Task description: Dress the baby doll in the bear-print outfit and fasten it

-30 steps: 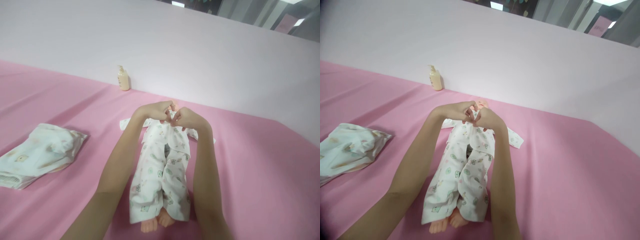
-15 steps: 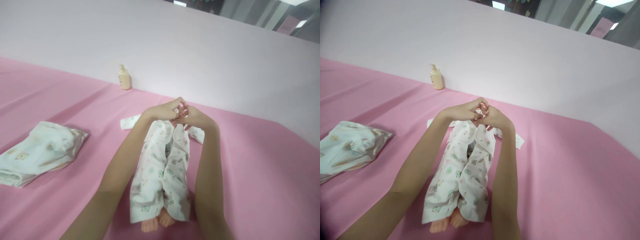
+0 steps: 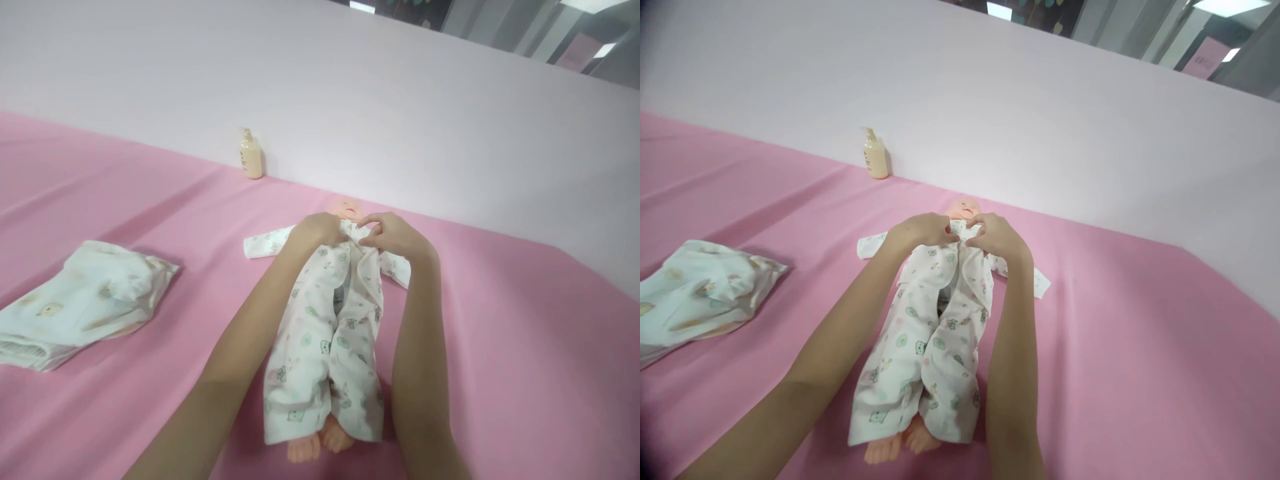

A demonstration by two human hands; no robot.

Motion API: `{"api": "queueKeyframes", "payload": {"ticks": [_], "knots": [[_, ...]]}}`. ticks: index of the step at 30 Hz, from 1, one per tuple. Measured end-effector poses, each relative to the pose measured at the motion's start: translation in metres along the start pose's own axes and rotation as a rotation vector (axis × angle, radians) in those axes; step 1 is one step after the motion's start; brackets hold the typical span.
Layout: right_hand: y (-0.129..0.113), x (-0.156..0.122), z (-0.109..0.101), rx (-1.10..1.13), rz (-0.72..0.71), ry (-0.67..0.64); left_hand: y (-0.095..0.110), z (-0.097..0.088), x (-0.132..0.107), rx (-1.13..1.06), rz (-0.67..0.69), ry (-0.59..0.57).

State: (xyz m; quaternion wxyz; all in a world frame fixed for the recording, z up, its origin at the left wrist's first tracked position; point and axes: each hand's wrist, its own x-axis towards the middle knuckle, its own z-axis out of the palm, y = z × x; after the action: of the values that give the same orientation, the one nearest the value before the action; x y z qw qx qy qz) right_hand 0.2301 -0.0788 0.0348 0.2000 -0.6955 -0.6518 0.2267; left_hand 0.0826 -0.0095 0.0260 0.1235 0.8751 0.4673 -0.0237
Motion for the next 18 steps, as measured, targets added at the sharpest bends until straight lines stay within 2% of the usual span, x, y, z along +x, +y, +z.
{"api": "queueKeyframes", "payload": {"ticks": [1, 4, 10, 15, 18], "knots": [[-0.001, 0.001, 0.001, -0.022, 0.002, 0.01, 0.002, 0.002, 0.002, 0.017, -0.007, -0.014], [-0.004, 0.007, 0.007, -0.075, 0.007, -0.01, 0.008, 0.007, 0.005, 0.043, 0.013, 0.042], [-0.005, 0.018, 0.016, -0.092, -0.058, -0.086, 0.008, 0.016, 0.012, 0.024, 0.192, 0.119], [-0.001, 0.019, 0.015, -0.191, -0.023, -0.116, 0.008, 0.029, 0.022, -0.028, 0.144, 0.212], [-0.003, 0.017, 0.012, -0.169, 0.007, -0.114, 0.011, 0.029, 0.023, -0.032, 0.162, 0.257]]}}
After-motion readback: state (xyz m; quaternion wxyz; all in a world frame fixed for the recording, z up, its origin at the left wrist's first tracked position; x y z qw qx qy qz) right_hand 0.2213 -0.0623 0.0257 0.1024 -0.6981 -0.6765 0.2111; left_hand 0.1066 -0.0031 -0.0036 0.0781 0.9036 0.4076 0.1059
